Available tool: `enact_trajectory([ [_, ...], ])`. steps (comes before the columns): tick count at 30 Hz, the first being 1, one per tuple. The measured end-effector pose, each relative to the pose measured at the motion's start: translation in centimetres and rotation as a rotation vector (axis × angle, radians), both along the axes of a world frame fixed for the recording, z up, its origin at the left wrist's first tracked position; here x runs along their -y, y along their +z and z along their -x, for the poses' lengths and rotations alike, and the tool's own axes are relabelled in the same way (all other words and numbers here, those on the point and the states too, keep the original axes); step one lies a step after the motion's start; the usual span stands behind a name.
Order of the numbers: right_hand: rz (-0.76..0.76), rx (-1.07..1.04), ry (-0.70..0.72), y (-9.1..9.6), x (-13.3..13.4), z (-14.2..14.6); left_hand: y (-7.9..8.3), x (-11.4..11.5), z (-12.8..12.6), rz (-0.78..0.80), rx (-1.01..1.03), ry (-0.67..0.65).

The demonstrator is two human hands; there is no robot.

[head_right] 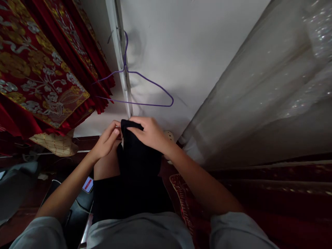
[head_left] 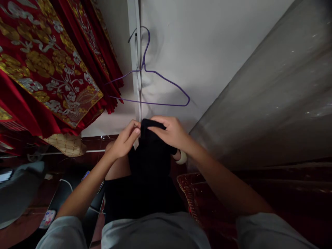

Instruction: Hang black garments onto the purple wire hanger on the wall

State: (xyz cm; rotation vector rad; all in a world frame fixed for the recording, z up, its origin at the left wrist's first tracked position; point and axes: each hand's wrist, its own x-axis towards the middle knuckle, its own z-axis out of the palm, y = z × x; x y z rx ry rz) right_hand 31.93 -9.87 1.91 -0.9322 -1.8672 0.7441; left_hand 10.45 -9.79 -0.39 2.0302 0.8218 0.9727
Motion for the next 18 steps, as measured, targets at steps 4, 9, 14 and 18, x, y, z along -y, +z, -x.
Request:
enact_trajectory([
  [4,-0.149,-0.172,-0.194,1.4,0.2,-1.0,-0.7,-0.2,0.7,-0.025,-0.182,-0.112],
  [9,-0.172,-0.200,-0.219,0.9,0.9,-0.9,-1.6,-2.4,0.0,-0.239,-0.019,0.231],
  [14,-0.155,-0.249,-0.198,0.1,0.9,-0.5,-3.6,-3.0,-2.4,0.058,0.000,0.024],
  [18,-0.082,-0.305,-0.196,0.0,0.4,-1.0,-5.1,-1.1,-4.0,0.110,-0.035,-0.311],
])
